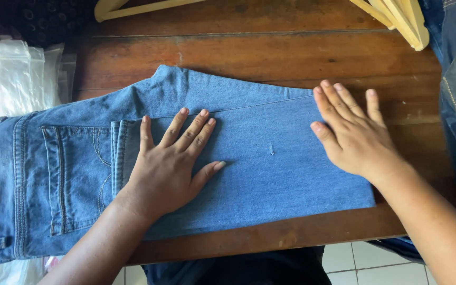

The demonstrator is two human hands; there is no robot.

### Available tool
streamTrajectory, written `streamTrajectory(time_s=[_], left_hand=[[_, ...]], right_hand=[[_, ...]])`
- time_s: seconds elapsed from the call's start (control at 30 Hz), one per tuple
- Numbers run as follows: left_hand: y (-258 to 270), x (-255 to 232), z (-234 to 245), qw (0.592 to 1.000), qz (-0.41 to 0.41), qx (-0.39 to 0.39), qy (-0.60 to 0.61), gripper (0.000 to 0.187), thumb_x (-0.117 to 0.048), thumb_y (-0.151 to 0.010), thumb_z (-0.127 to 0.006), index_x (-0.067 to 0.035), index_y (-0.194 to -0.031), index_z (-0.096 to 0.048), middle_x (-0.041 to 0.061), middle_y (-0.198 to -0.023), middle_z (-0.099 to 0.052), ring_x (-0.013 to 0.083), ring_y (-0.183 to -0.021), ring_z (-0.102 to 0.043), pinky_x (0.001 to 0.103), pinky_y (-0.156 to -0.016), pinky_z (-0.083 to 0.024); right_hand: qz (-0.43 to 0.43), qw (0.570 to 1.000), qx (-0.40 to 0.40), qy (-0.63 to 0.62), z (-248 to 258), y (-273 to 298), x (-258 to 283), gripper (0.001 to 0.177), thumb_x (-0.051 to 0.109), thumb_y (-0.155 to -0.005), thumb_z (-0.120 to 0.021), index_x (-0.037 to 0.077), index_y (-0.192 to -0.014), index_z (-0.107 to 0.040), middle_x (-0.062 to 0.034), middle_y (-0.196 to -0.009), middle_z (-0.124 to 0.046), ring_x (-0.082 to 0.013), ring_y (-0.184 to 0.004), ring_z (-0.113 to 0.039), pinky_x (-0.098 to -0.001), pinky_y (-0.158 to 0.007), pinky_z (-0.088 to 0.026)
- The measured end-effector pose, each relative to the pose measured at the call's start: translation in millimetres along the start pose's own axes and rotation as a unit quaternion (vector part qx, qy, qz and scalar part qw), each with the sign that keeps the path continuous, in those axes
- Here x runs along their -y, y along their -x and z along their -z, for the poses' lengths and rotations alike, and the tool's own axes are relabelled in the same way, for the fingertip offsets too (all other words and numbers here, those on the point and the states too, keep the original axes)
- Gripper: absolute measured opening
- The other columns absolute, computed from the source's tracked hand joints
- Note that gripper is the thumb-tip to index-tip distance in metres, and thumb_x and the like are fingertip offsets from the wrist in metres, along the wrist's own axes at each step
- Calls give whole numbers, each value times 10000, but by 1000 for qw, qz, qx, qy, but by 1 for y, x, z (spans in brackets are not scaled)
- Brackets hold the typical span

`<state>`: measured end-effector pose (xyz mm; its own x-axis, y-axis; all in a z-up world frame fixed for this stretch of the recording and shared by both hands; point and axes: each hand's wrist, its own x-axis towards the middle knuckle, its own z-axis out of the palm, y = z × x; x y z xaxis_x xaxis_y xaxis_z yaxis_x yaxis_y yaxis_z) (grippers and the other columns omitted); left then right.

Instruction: Folding a pair of blue jeans and arranging tags on the back.

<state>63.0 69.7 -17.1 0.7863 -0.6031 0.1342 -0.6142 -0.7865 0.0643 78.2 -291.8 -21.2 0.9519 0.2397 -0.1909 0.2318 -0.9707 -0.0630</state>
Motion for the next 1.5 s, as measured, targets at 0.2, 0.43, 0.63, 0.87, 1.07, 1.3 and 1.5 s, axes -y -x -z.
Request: streamTrajectory(time_s=[0.2, 0.43, 0.63, 0.87, 1.07, 1.3, 1.5], left_hand=[[1, -6, -3, 999, 6, -30, -41, 761, -645, -1027, -337, -97, -1540, -460, 65, -1654, -400, 312, -1520, -339, 818, -1089, -173], [15, -67, 2, 994, 46, -43, -91, 698, -579, -1008, -454, -81, -1486, -551, 192, -1614, -475, 394, -1533, -356, 735, -1176, -74], [21, -80, 1, 997, 31, -29, 60, 699, -556, -996, -447, -102, -1526, -459, 101, -1637, -404, 316, -1529, -314, 754, -1110, -190], [22, -78, 2, 997, 28, -16, 73, 685, -567, -1003, -436, -104, -1507, -478, 114, -1638, -396, 334, -1527, -306, 781, -1095, -182], [22, -78, 4, 996, 27, -8, 83, 682, -559, -1002, -450, -89, -1494, -482, 127, -1637, -389, 341, -1533, -287, 774, -1105, -175], [43, -54, 18, 994, 101, -28, 10, 775, -655, -949, -485, -121, -1511, -484, 78, -1620, -442, 312, -1493, -384, 693, -1123, -249], [69, -34, 16, 971, 217, -36, -98, 861, -638, -972, -414, 45, -1489, -497, 285, -1561, -483, 415, -1506, -383, 805, -1099, -188]], right_hand=[[-32, 998, -44, 42, -6, 8, -3, 772, 604, -1076, -37, 44, -1600, -133, -131, -1696, -89, -271, -1552, 34, -588, -1170, 191], [116, 987, -87, 71, 2, 58, 94, 684, 537, -1134, 9, 69, -1616, -118, -113, -1690, -71, -268, -1530, -25, -561, -1197, 110], [196, 975, -80, -63, -7, 66, 99, 767, 572, -1009, -401, 27, -1545, -344, -181, -1660, -251, -297, -1545, -194, -513, -1231, -102], [124, 987, -89, 52, -19, 88, 40, 674, 533, -1084, -2, 123, -1595, -163, -41, -1703, -125, -204, -1552, -88, -434, -1280, 0], [54, 987, -97, -117, -18, 106, 10, 704, 482, -1066, -87, 25, -1567, -274, -133, -1673, -239, -294, -1541, -186, -534, -1256, 20], [-15, 996, -87, -27, -2, 104, 25, 682, 487, -1053, -275, -10, -1397, -591, -154, -1551, -551, -278, -1495, -452, -586, -1197, 261], [-86, 994, -1, 73, -2, 88, 43, 735, 603, -977, -339, -1, -1325, -572, -167, -1563, -472, -284, -1470, -421, -715, -1205, 24]])
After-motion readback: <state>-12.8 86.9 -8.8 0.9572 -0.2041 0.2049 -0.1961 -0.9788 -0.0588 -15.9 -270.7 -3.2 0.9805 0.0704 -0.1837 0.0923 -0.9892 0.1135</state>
